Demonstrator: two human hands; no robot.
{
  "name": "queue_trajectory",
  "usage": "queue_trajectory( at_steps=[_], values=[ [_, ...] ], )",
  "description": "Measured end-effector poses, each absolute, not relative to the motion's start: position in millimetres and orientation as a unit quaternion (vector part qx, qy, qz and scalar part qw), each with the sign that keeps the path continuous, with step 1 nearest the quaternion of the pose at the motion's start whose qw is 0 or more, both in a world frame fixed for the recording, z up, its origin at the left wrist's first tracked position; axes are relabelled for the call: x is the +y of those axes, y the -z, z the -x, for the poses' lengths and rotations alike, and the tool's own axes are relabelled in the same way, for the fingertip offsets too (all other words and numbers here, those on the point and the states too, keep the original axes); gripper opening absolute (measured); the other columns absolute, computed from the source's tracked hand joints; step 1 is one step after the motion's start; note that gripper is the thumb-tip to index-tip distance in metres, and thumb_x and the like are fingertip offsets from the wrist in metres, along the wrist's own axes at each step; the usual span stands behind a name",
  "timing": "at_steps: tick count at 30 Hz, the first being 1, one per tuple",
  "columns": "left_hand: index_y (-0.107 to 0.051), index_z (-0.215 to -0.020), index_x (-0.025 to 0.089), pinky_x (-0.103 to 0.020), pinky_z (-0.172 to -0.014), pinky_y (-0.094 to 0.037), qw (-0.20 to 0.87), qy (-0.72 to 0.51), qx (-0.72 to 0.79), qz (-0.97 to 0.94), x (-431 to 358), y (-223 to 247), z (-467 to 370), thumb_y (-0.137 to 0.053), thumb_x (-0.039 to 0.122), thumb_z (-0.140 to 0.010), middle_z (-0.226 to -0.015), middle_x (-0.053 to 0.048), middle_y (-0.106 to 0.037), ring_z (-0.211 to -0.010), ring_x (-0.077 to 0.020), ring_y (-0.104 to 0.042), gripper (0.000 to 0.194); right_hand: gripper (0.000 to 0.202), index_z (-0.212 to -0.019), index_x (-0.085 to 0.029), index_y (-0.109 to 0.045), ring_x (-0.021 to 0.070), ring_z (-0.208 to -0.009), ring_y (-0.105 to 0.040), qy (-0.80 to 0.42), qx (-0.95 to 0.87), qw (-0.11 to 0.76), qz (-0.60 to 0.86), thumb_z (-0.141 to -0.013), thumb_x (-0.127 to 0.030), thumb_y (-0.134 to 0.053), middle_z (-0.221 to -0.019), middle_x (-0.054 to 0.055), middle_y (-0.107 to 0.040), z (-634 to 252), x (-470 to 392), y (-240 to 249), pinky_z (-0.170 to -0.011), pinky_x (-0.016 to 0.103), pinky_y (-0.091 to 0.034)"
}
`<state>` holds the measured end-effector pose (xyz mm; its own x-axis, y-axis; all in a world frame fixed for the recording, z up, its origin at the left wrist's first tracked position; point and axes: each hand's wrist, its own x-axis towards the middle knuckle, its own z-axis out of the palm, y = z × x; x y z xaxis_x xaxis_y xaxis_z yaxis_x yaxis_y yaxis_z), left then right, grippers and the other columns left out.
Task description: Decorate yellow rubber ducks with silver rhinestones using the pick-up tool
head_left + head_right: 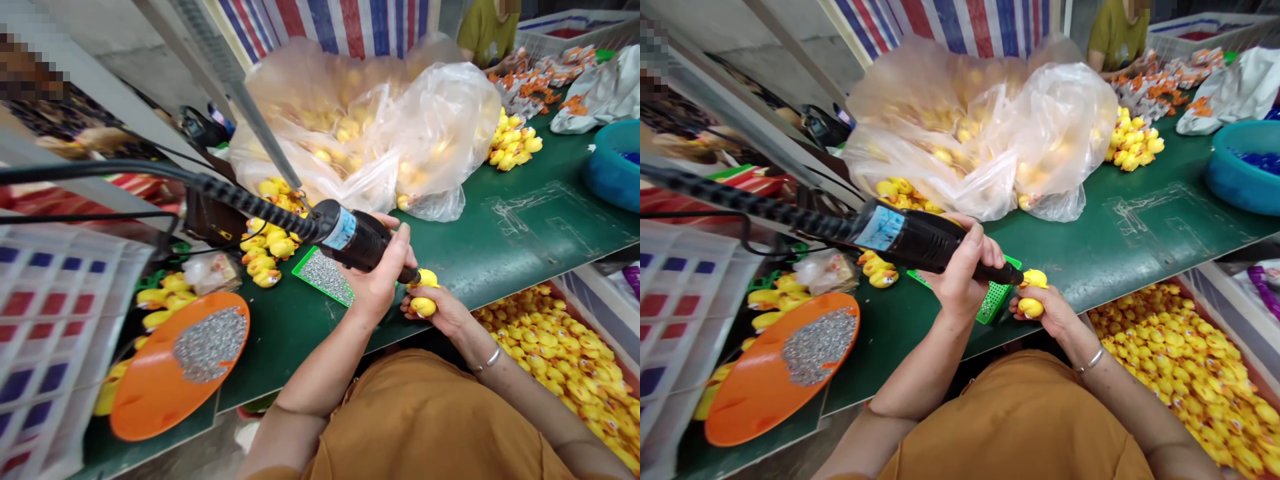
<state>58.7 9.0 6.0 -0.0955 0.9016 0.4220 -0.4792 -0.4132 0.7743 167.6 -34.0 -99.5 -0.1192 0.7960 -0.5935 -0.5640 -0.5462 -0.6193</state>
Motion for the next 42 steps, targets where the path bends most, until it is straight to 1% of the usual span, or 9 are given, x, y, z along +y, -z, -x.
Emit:
queue_trajectory(
  at_steps=[5, 10, 13, 17, 24, 29, 33, 37, 42],
  values=[
    [-0.063, -0.087, 0.019, -0.026, -0.046, -0.05, 0.479, -0.694, 0.261, -0.469, 8.6, -11.4, -61.5, -0.079, 0.036, -0.082, -0.051, 0.006, -0.056, -0.041, -0.0111, -0.056, 0.023, 0.028, -0.077, -0.012, -0.072, 0.0181, -0.058, -0.07, -0.743, -0.139, 0.463, 0.463, -0.058, -0.025, -0.087, -0.065, 0.007, -0.073, -168.0, -32.0, 99.1, -0.054, 0.027, -0.06],
    [-0.062, -0.083, 0.02, -0.025, -0.044, -0.049, 0.476, -0.697, 0.281, -0.456, 9.4, -12.1, -67.8, -0.079, 0.035, -0.079, -0.05, 0.008, -0.055, -0.04, -0.0106, -0.056, 0.023, 0.032, -0.075, -0.012, -0.072, 0.0179, -0.057, -0.068, -0.748, -0.179, 0.474, 0.43, -0.055, -0.031, -0.088, -0.065, 0.008, -0.073, -166.5, -31.5, 99.2, -0.054, 0.027, -0.058],
    [-0.063, -0.079, 0.02, -0.024, -0.043, -0.048, 0.478, -0.685, 0.293, -0.465, 9.3, -8.9, -71.0, -0.079, 0.039, -0.079, -0.051, 0.007, -0.056, -0.04, -0.0094, -0.056, 0.025, 0.032, -0.073, -0.013, -0.071, 0.0168, -0.055, -0.066, -0.747, -0.192, 0.469, 0.431, -0.055, -0.033, -0.088, -0.064, 0.007, -0.073, -165.7, -31.9, 99.4, -0.054, 0.027, -0.058],
    [-0.06, -0.071, 0.02, -0.023, -0.042, -0.047, 0.484, -0.679, 0.306, -0.459, 7.2, -6.7, -72.3, -0.081, 0.044, -0.077, -0.047, 0.008, -0.052, -0.037, -0.0081, -0.052, 0.032, 0.034, -0.076, -0.013, -0.071, 0.0183, -0.057, -0.068, -0.751, -0.194, 0.459, 0.434, -0.054, -0.034, -0.088, -0.065, 0.007, -0.073, -164.8, -33.9, 98.8, -0.052, 0.027, -0.058],
    [-0.059, -0.076, 0.021, -0.022, -0.041, -0.046, 0.498, -0.691, 0.272, -0.448, 5.8, -1.9, -62.5, -0.084, 0.048, -0.075, -0.045, 0.01, -0.05, -0.037, -0.0081, -0.051, 0.037, 0.037, -0.08, -0.013, -0.073, 0.0195, -0.061, -0.07, -0.742, -0.199, 0.457, 0.449, -0.054, -0.034, -0.088, -0.067, 0.008, -0.074, -162.1, -36.3, 95.9, -0.049, 0.025, -0.057],
    [-0.059, -0.079, 0.021, -0.023, -0.042, -0.046, 0.48, -0.697, 0.283, -0.451, 4.3, 2.0, -62.2, -0.084, 0.048, -0.075, -0.046, 0.01, -0.05, -0.037, -0.0085, -0.051, 0.037, 0.035, -0.079, -0.012, -0.071, 0.0211, -0.062, -0.071, -0.758, -0.204, 0.439, 0.437, -0.056, -0.033, -0.087, -0.067, 0.008, -0.073, -158.6, -32.0, 100.6, -0.049, 0.026, -0.058],
    [-0.062, -0.085, 0.021, -0.026, -0.045, -0.048, 0.458, -0.716, 0.298, -0.435, 8.4, -7.1, -57.0, -0.084, 0.039, -0.076, -0.052, 0.007, -0.057, -0.042, -0.0106, -0.056, 0.029, 0.027, -0.077, -0.013, -0.07, 0.0201, -0.059, -0.071, -0.739, -0.159, 0.451, 0.475, -0.058, -0.024, -0.085, -0.065, 0.008, -0.073, -158.3, -24.8, 106.7, -0.05, 0.026, -0.06],
    [-0.064, -0.088, 0.023, -0.026, -0.048, -0.049, 0.38, -0.758, 0.309, -0.431, 29.0, -11.7, -32.8, -0.08, 0.037, -0.08, -0.051, 0.008, -0.057, -0.042, -0.0105, -0.057, 0.023, 0.018, -0.074, -0.012, -0.069, 0.0175, -0.055, -0.069, -0.69, -0.118, 0.477, 0.532, -0.062, -0.015, -0.081, -0.063, 0.008, -0.073, -166.3, -19.7, 107.2, -0.048, 0.024, -0.059],
    [-0.064, -0.081, 0.02, -0.025, -0.046, -0.048, 0.291, -0.749, 0.381, -0.458, 65.9, 19.5, -9.6, -0.085, 0.041, -0.071, -0.049, 0.009, -0.057, -0.039, -0.01, -0.055, 0.031, 0.02, -0.08, -0.014, -0.07, 0.017, -0.054, -0.069, -0.697, -0.104, 0.472, 0.529, -0.065, -0.01, -0.081, -0.063, 0.005, -0.073, -172.7, -16.1, 104.5, -0.048, 0.024, -0.059]
  ],
)
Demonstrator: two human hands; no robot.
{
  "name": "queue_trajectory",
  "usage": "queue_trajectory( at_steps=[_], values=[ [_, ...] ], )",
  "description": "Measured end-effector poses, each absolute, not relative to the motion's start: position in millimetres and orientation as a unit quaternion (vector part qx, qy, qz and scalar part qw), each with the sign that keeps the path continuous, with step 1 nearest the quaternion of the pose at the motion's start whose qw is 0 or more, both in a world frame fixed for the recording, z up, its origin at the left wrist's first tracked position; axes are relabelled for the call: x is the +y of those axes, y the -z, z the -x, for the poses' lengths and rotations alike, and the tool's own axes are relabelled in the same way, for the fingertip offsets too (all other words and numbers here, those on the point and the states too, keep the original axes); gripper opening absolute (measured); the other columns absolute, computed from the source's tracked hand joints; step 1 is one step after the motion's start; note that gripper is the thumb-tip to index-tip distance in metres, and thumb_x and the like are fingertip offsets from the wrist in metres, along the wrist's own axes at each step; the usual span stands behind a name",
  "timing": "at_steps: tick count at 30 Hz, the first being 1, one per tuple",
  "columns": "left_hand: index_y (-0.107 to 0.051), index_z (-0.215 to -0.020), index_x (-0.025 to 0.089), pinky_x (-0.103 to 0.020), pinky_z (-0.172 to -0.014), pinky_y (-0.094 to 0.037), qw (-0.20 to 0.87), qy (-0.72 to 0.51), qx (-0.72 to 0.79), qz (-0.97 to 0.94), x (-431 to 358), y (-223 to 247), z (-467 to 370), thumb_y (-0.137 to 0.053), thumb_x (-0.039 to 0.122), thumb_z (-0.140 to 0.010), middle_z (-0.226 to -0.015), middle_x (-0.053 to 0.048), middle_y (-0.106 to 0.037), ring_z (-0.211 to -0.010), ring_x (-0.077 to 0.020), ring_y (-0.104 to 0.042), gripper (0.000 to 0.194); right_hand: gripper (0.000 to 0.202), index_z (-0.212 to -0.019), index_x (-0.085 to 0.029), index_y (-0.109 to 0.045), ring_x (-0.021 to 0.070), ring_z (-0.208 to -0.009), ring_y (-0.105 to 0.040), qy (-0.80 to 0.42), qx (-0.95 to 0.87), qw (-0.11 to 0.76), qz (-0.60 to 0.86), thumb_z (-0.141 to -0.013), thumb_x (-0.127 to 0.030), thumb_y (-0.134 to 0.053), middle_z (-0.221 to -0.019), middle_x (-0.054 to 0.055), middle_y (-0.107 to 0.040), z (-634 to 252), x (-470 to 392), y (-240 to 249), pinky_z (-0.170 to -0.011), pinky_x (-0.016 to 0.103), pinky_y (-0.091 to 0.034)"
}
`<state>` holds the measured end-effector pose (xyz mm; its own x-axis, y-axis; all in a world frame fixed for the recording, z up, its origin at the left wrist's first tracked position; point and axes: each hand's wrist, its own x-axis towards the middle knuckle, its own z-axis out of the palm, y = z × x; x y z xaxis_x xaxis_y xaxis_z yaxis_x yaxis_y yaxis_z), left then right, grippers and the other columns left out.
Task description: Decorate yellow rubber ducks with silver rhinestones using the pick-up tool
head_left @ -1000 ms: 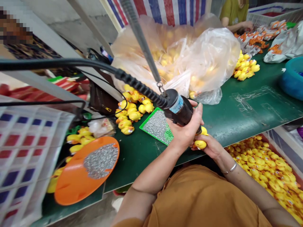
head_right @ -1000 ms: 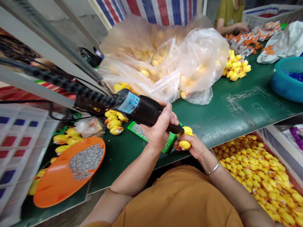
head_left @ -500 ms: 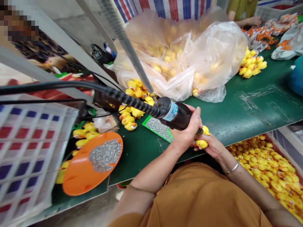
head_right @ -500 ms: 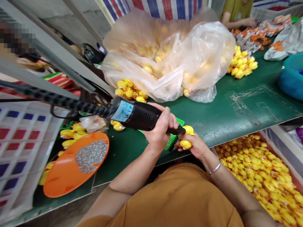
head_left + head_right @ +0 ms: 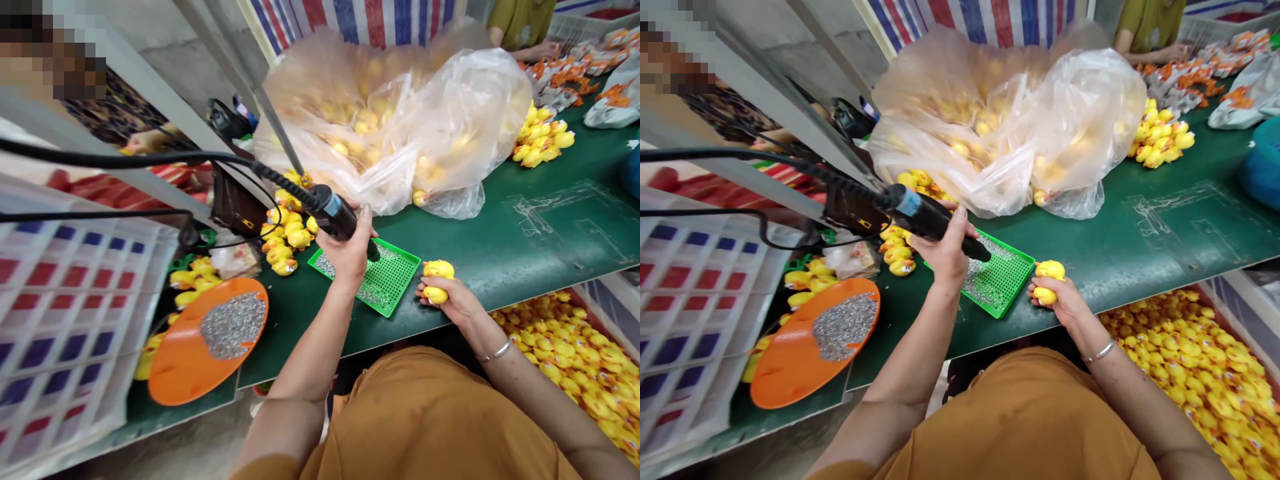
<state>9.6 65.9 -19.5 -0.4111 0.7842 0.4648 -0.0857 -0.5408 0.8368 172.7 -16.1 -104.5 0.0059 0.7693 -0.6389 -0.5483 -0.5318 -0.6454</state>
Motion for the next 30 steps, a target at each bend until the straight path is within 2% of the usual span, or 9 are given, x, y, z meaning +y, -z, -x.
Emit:
queue_trajectory(
  at_steps=[4, 10, 21, 26, 30],
  values=[
    [-0.063, -0.081, 0.017, -0.026, -0.046, -0.049, 0.277, -0.751, 0.402, -0.445, 77.0, 38.0, -6.5, -0.084, 0.039, -0.073, -0.05, 0.008, -0.056, -0.039, -0.0109, -0.055, 0.031, 0.022, -0.079, -0.014, -0.068, 0.017, -0.056, -0.069, -0.702, -0.096, 0.465, 0.53, -0.065, -0.01, -0.084, -0.064, 0.005, -0.072, -172.1, -13.3, 104.6, -0.049, 0.024, -0.059],
    [-0.063, -0.079, 0.018, -0.026, -0.044, -0.048, 0.254, -0.765, 0.388, -0.448, 77.4, 37.5, -1.3, -0.086, 0.039, -0.071, -0.052, 0.007, -0.056, -0.038, -0.0099, -0.054, 0.031, 0.024, -0.086, -0.014, -0.07, 0.0176, -0.057, -0.07, -0.697, -0.098, 0.467, 0.536, -0.066, -0.009, -0.082, -0.063, 0.005, -0.072, -172.5, -14.2, 102.9, -0.049, 0.024, -0.06],
    [-0.062, -0.08, 0.019, -0.025, -0.044, -0.049, 0.237, -0.749, 0.413, -0.461, 82.8, 46.2, 2.9, -0.083, 0.034, -0.073, -0.056, 0.009, -0.055, -0.04, -0.0087, -0.054, 0.027, 0.017, -0.078, -0.013, -0.069, 0.0189, -0.06, -0.071, -0.7, -0.086, 0.469, 0.531, -0.067, -0.008, -0.081, -0.066, 0.006, -0.073, -174.1, -14.6, 109.5, -0.05, 0.025, -0.06],
    [-0.061, -0.081, 0.019, -0.025, -0.044, -0.049, 0.233, -0.75, 0.42, -0.453, 83.8, 48.4, 2.9, -0.083, 0.033, -0.073, -0.057, 0.009, -0.055, -0.04, -0.0083, -0.053, 0.027, 0.022, -0.088, -0.017, -0.069, 0.0177, -0.059, -0.071, -0.703, -0.066, 0.476, 0.524, -0.071, -0.006, -0.076, -0.063, 0.003, -0.072, -175.5, -13.1, 104.7, -0.05, 0.024, -0.06],
    [-0.061, -0.081, 0.018, -0.026, -0.044, -0.048, 0.227, -0.756, 0.419, -0.448, 85.7, 50.7, 2.5, -0.081, 0.031, -0.073, -0.057, 0.009, -0.055, -0.04, -0.009, -0.053, 0.025, 0.018, -0.084, -0.017, -0.067, 0.0169, -0.059, -0.072, -0.709, -0.056, 0.471, 0.522, -0.072, -0.006, -0.075, -0.065, 0.002, -0.072, -176.6, -11.8, 102.8, -0.052, 0.024, -0.061]
  ],
)
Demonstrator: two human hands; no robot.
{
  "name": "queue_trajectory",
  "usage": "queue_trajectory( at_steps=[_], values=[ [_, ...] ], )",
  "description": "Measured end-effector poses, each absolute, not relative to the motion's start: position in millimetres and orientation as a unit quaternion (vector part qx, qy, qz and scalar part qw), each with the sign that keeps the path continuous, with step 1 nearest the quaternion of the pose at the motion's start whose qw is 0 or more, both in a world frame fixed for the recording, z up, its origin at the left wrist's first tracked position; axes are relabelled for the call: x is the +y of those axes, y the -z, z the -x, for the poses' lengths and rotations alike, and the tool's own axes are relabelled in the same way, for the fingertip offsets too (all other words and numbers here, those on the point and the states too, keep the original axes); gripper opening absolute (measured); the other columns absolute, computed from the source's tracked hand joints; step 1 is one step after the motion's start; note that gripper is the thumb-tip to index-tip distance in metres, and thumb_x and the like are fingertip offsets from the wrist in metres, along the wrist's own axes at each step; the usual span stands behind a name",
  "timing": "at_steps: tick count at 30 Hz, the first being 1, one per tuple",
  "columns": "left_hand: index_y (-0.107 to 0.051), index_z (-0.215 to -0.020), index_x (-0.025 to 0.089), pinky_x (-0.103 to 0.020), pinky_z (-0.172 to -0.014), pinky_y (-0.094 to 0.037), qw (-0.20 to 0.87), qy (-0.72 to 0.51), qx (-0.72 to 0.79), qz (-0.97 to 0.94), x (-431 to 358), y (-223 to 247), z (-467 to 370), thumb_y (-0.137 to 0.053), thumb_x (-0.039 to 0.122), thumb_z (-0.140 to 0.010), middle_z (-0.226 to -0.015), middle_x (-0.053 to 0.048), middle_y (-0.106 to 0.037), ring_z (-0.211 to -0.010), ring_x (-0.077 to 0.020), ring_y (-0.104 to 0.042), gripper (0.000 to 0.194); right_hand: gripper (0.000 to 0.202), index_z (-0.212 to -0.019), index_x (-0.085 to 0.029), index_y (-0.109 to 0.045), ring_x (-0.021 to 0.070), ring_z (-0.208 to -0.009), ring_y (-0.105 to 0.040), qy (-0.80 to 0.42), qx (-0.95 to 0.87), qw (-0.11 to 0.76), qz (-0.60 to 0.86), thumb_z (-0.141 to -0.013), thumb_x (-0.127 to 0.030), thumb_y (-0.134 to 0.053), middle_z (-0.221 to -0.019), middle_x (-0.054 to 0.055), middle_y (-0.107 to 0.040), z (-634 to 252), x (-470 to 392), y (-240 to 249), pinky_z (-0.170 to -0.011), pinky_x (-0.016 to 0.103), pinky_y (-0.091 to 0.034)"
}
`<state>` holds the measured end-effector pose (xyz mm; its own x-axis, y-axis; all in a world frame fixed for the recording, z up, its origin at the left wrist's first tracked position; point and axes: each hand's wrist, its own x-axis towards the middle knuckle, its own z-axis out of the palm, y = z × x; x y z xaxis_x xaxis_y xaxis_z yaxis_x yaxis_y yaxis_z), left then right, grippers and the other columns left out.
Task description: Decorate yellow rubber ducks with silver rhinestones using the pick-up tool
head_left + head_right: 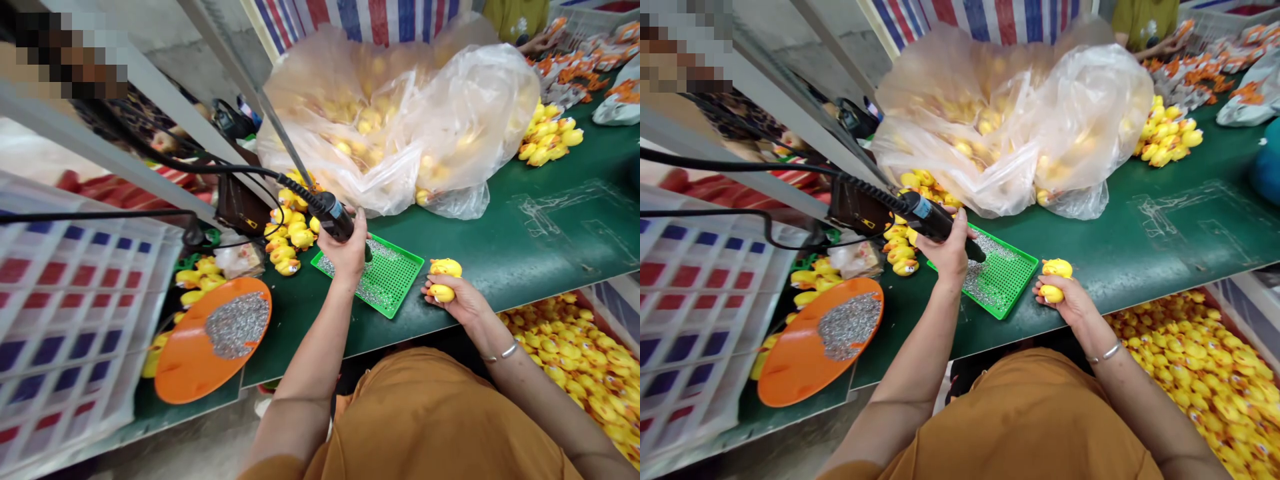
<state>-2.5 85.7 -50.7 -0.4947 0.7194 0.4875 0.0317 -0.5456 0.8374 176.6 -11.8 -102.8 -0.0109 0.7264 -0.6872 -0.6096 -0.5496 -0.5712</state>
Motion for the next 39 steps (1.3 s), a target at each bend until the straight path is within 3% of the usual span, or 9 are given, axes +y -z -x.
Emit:
queue_trajectory(
  at_steps=[8, 13, 20, 27, 32, 39],
  values=[
    [-0.063, -0.08, 0.018, -0.025, -0.046, -0.048, 0.237, -0.775, 0.385, -0.443, 75.8, 31.7, -0.7, -0.083, 0.031, -0.074, -0.051, 0.009, -0.056, -0.039, -0.0098, -0.054, 0.025, 0.02, -0.089, -0.019, -0.064, 0.0167, -0.062, -0.072, -0.725, -0.063, 0.475, 0.495, -0.076, -0.008, -0.075, -0.066, 0.001, -0.072, -175.8, -8.8, 105.8, -0.059, 0.027, -0.064],
    [-0.065, -0.084, 0.02, -0.023, -0.046, -0.049, 0.339, -0.779, 0.292, -0.439, 41.1, 2.4, -23.2, -0.081, 0.028, -0.078, -0.051, 0.008, -0.058, -0.04, -0.0098, -0.056, 0.019, 0.021, -0.098, -0.02, -0.061, 0.0159, -0.06, -0.071, -0.73, -0.048, 0.486, 0.477, -0.083, -0.007, -0.067, -0.064, 0.0, -0.071, -172.3, -0.6, 106.5, -0.058, 0.028, -0.063],
    [-0.064, -0.088, 0.019, -0.022, -0.044, -0.047, 0.452, -0.743, 0.231, -0.437, 8.2, -5.6, -54.4, -0.083, 0.035, -0.079, -0.052, 0.008, -0.055, -0.04, -0.0081, -0.054, 0.026, 0.013, -0.084, -0.018, -0.06, 0.0145, -0.051, -0.066, -0.725, -0.016, 0.504, 0.47, -0.085, -0.006, -0.062, -0.061, 0.001, -0.069, -172.3, 5.8, 102.6, -0.053, 0.027, -0.062],
    [-0.063, -0.089, 0.019, -0.023, -0.046, -0.05, 0.468, -0.726, 0.23, -0.448, 9.8, -0.5, -57.5, -0.082, 0.035, -0.08, -0.054, 0.008, -0.056, -0.043, -0.0087, -0.057, 0.027, 0.015, -0.084, -0.018, -0.061, 0.014, -0.052, -0.065, -0.729, -0.025, 0.509, 0.458, -0.077, -0.006, -0.068, -0.064, 0.0, -0.07, -175.0, 2.9, 103.9, -0.055, 0.029, -0.062],
    [-0.063, -0.088, 0.019, -0.024, -0.047, -0.052, 0.463, -0.713, 0.256, -0.46, 12.4, 2.3, -62.4, -0.08, 0.035, -0.08, -0.051, 0.008, -0.054, -0.041, -0.0094, -0.057, 0.025, 0.033, -0.092, -0.021, -0.064, 0.0139, -0.055, -0.065, -0.725, -0.067, 0.539, 0.423, -0.064, -0.007, -0.076, -0.071, -0.004, -0.072, -173.4, 3.9, 103.0, -0.055, 0.03, -0.062],
    [-0.06, -0.072, 0.019, -0.022, -0.044, -0.05, 0.489, -0.675, 0.302, -0.462, 16.7, 5.4, -72.0, -0.08, 0.04, -0.077, -0.047, 0.008, -0.051, -0.039, -0.0081, -0.054, 0.029, 0.028, -0.075, -0.02, -0.059, 0.0136, -0.057, -0.065, -0.73, -0.071, 0.541, 0.412, -0.056, -0.008, -0.075, -0.063, -0.004, -0.068, -169.6, 9.5, 103.2, -0.055, 0.026, -0.059]
  ],
)
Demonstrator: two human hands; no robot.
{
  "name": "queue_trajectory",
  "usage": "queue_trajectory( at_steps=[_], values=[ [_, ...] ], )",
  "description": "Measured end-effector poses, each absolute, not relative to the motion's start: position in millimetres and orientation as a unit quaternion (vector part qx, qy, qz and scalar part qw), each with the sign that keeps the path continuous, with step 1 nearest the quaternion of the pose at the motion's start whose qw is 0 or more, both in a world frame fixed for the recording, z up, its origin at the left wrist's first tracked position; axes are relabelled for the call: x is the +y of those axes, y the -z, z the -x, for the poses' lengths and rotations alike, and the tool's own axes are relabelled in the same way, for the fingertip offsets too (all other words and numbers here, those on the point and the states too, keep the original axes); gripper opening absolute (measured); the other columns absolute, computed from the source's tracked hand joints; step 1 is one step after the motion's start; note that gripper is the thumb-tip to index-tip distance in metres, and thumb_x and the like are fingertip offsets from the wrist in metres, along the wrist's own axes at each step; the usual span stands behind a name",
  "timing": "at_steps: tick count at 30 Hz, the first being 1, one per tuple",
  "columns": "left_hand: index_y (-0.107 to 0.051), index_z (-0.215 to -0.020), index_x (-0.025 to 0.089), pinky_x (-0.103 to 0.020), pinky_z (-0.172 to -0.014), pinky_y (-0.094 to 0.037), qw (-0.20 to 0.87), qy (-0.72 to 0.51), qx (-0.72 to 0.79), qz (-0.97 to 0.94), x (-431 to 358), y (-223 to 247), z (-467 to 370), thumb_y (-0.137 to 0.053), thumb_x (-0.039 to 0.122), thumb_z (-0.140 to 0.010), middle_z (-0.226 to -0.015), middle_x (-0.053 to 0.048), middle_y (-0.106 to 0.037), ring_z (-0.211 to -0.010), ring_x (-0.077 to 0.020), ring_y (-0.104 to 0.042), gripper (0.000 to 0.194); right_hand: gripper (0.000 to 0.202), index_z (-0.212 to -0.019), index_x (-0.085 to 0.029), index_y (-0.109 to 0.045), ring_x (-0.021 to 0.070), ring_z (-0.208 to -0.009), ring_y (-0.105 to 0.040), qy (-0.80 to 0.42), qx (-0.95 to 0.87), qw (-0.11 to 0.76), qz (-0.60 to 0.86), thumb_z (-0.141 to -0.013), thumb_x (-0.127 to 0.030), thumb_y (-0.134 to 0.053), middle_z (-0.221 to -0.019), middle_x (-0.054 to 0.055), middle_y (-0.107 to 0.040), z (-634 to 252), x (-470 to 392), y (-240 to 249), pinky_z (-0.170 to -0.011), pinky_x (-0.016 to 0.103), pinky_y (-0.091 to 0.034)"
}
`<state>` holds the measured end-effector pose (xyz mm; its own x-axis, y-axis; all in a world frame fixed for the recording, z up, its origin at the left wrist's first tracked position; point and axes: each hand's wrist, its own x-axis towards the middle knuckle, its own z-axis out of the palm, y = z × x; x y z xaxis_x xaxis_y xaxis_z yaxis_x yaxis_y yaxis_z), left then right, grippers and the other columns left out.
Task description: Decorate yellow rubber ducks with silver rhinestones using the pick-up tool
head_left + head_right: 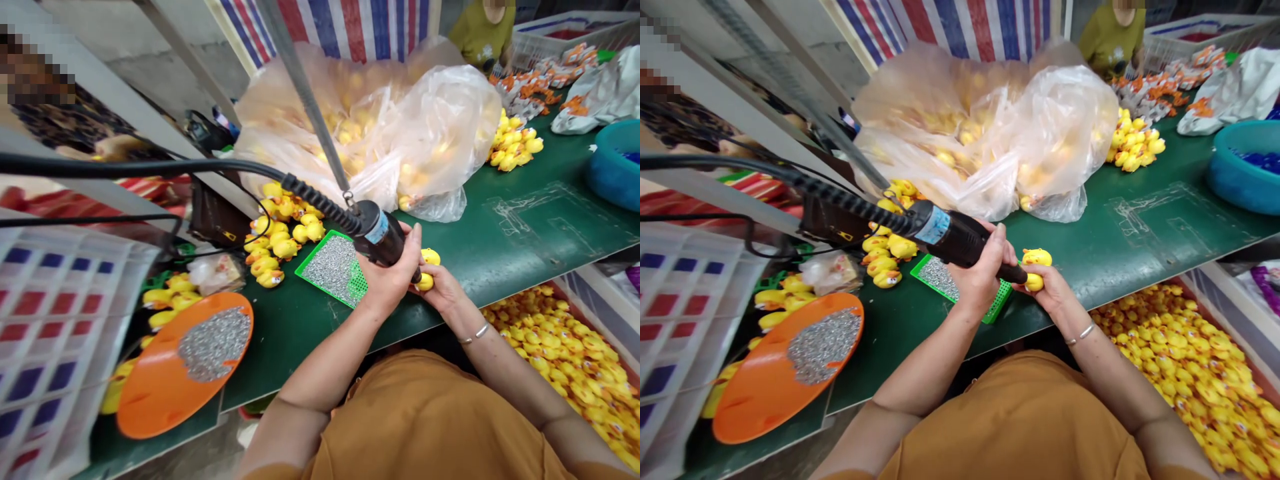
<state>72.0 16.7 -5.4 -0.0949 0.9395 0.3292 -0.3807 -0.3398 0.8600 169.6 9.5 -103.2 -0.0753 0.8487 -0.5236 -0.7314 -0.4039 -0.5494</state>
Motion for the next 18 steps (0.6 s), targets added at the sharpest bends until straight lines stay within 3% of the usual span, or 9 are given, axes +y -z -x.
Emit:
queue_trajectory(
  at_steps=[12, 18],
  values=[
    [-0.062, -0.074, 0.019, -0.021, -0.044, -0.049, 0.513, -0.675, 0.275, -0.454, 20.9, 21.1, -64.5, -0.082, 0.046, -0.077, -0.048, 0.008, -0.053, -0.039, -0.0071, -0.052, 0.033, 0.029, -0.078, -0.02, -0.06, 0.0147, -0.053, -0.065, -0.704, -0.061, 0.549, 0.446, -0.054, -0.008, -0.07, -0.061, -0.003, -0.069, -161.4, 9.8, 101.9, -0.05, 0.027, -0.059],
    [-0.064, -0.085, 0.02, -0.023, -0.048, -0.051, 0.493, -0.715, 0.25, -0.428, 22.7, 4.0, -72.8, -0.081, 0.038, -0.079, -0.051, 0.008, -0.057, -0.042, -0.0086, -0.055, 0.026, 0.029, -0.079, -0.021, -0.062, 0.0145, -0.052, -0.064, -0.623, -0.119, 0.588, 0.502, -0.053, -0.012, -0.074, -0.063, -0.003, -0.067, -179.6, 21.8, 97.6, -0.049, 0.027, -0.059]
  ],
)
